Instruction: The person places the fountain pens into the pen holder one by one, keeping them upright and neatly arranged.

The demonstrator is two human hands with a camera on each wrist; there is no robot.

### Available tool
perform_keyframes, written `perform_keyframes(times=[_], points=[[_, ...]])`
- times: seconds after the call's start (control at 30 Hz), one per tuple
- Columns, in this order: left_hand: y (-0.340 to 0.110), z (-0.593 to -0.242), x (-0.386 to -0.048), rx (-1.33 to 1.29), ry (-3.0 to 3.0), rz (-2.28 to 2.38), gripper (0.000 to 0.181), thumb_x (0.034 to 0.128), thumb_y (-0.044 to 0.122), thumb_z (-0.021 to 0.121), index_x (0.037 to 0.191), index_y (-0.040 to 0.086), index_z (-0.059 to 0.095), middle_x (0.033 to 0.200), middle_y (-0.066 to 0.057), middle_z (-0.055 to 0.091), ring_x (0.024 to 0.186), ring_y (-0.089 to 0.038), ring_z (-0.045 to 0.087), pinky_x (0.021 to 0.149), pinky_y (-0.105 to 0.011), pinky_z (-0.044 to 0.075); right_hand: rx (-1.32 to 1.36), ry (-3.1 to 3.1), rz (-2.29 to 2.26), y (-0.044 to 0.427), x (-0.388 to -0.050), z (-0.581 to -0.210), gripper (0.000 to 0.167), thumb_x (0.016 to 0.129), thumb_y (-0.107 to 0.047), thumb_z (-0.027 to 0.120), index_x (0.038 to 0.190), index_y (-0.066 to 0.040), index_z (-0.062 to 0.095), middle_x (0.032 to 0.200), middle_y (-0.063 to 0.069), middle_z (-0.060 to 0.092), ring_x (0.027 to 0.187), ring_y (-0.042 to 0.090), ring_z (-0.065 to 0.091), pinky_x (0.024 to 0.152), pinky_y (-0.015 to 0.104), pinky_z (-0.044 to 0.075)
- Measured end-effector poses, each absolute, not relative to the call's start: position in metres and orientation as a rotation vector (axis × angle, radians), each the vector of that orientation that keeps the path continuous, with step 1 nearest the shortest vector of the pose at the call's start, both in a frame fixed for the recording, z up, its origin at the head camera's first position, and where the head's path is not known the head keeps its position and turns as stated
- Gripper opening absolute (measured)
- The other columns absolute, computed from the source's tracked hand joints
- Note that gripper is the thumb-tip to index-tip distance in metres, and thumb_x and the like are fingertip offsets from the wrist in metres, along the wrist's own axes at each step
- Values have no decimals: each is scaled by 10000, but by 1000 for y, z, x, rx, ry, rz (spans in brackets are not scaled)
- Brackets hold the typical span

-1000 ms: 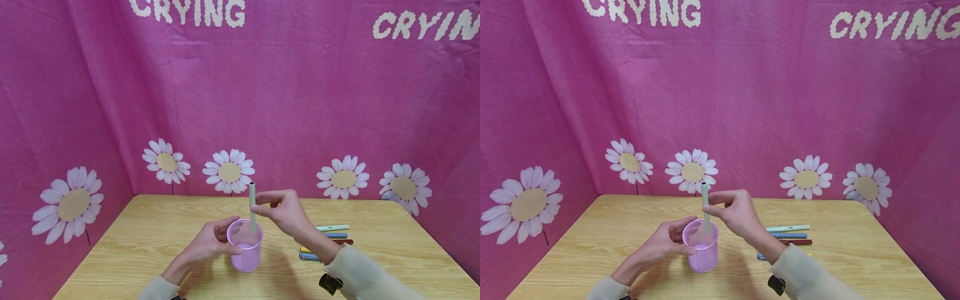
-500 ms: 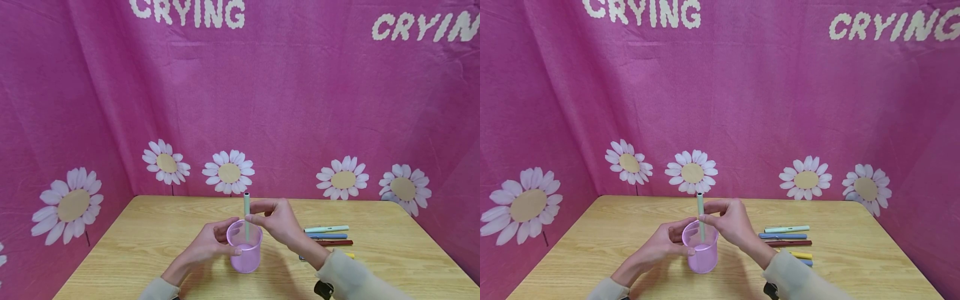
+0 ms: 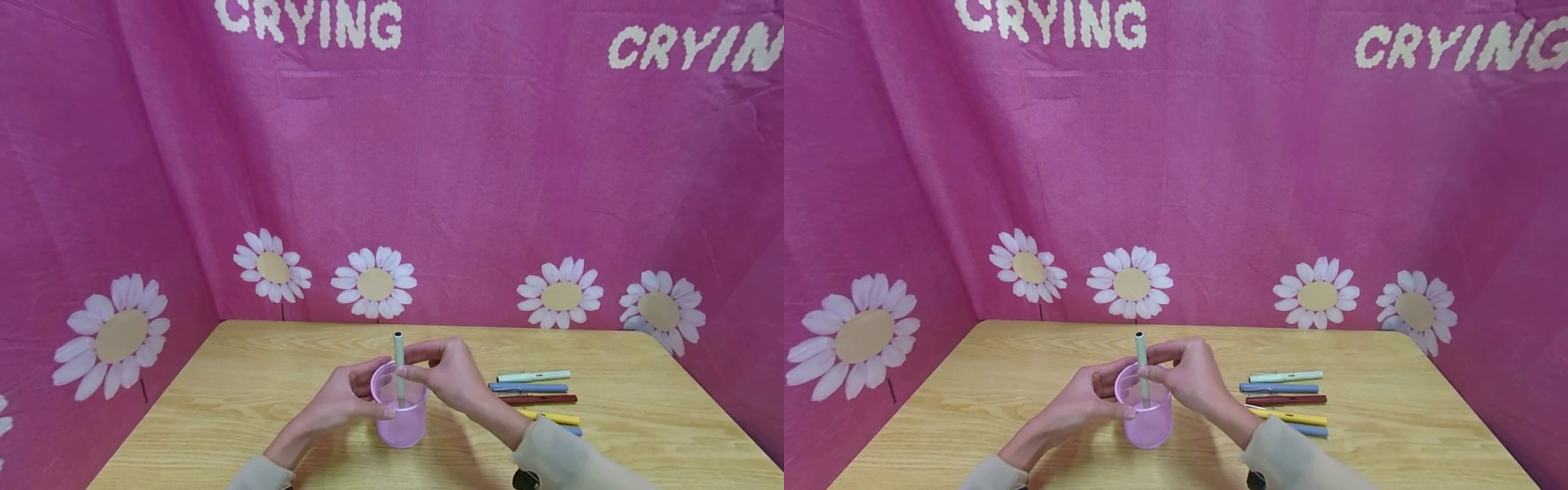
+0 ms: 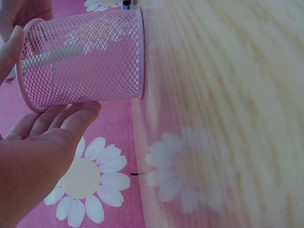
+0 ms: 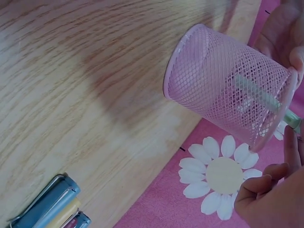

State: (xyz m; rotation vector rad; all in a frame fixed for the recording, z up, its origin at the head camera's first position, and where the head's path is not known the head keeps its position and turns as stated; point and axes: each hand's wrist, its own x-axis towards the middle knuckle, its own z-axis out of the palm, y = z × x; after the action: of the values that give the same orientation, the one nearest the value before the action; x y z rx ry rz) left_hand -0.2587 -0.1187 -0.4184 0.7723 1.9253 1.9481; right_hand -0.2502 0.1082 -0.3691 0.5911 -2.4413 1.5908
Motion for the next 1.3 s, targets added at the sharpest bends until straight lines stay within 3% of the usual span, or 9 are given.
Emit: perform_keyframes(times=[0.27, 0.57, 0.87, 1.1, 1.3], points=[[-117, -417, -259, 794, 1944, 1943, 778, 883, -44, 798, 1563, -72, 420, 1504, -223, 551, 1379, -346, 526, 1139, -540, 397, 611, -2474, 1595, 107, -249, -373, 183, 838, -89, 890, 1015, -66, 851, 927, 25, 802, 757, 152, 564, 598, 237, 395], [-117, -416, -259, 817, 1944, 1932, 772, 885, -32, 798, 1569, -33, 440, 1487, -193, 578, 1371, -325, 541, 1135, -511, 416, 628, -2492, 1566, 105, -251, -376, 167, 838, -96, 891, 1000, -80, 851, 943, 12, 800, 797, 139, 609, 606, 234, 429], [-117, -418, -259, 813, 1932, 1945, 807, 870, -28, 815, 1572, -52, 418, 1504, -214, 555, 1385, -335, 524, 1140, -506, 408, 667, -2515, 1549, 107, -251, -377, 179, 850, -117, 890, 1019, -77, 847, 926, -5, 798, 973, 174, 692, 791, 301, 531], [-118, -419, -259, 794, 1948, 1936, 847, 872, -7, 829, 1584, -71, 375, 1515, -228, 537, 1382, -355, 523, 1134, -508, 413, 686, -2535, 1478, 107, -252, -379, 165, 833, -131, 904, 988, -107, 851, 896, -18, 796, 869, 139, 653, 673, 269, 480], [-119, -418, -257, 760, 1966, 1933, 878, 867, 10, 844, 1574, -122, 341, 1492, -262, 548, 1312, -347, 587, 1087, -454, 475, 660, -2552, 1391, 106, -252, -380, 162, 833, -122, 901, 984, -91, 850, 890, -19, 794, 865, 132, 668, 670, 273, 494]])
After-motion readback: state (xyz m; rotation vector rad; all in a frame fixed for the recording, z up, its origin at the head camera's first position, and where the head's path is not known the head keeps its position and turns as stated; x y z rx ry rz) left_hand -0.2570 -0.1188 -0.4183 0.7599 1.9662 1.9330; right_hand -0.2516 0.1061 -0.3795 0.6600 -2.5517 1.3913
